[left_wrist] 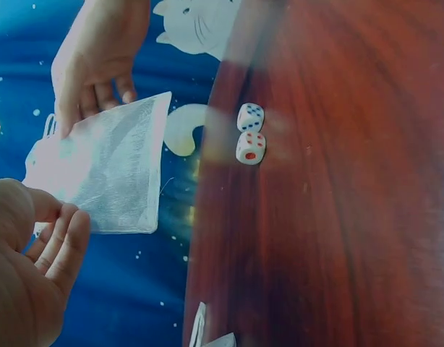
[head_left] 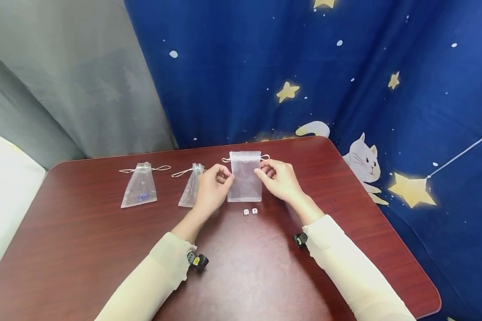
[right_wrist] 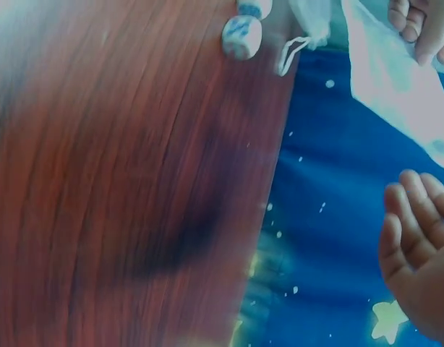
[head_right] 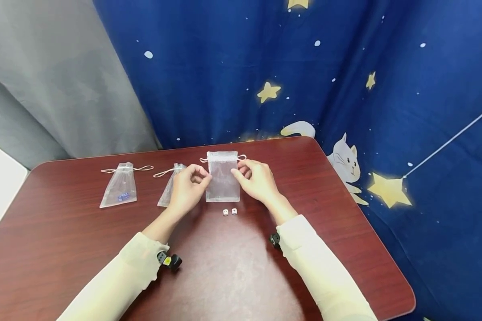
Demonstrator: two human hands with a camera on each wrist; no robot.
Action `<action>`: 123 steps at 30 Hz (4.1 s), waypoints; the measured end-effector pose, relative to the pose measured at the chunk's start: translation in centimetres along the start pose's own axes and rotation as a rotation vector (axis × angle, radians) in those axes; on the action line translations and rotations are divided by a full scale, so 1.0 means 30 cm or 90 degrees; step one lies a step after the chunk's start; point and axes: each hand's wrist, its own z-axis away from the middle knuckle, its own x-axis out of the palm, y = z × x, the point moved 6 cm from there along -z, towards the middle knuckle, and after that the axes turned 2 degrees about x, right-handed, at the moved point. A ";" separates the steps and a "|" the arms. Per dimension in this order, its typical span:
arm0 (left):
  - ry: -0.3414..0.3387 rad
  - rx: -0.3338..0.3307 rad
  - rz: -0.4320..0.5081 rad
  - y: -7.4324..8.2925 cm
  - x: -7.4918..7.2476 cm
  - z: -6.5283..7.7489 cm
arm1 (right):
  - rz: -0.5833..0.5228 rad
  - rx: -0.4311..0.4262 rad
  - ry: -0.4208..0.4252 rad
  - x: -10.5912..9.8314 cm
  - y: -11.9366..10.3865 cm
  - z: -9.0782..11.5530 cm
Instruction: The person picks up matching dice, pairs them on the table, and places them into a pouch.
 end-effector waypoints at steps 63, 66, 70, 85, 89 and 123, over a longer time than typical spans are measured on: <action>-0.239 0.336 -0.206 0.111 -0.256 0.029 | 0.211 -0.187 -0.406 0.245 -0.032 0.160; -0.243 0.337 -0.204 0.112 -0.248 0.032 | 0.207 -0.187 -0.407 0.245 -0.036 0.161; -0.245 0.334 -0.201 0.111 -0.239 0.035 | 0.187 -0.178 -0.383 0.215 -0.039 0.148; -0.258 0.355 -0.203 0.124 -0.201 0.020 | 0.091 -0.184 -0.214 -0.056 -0.143 -0.038; -0.264 0.357 -0.204 0.124 -0.183 0.018 | 0.041 -0.203 -0.199 -0.079 -0.199 -0.062; -0.199 0.391 -0.152 0.140 -0.187 0.015 | -0.124 -0.141 -0.162 -0.043 -0.174 -0.012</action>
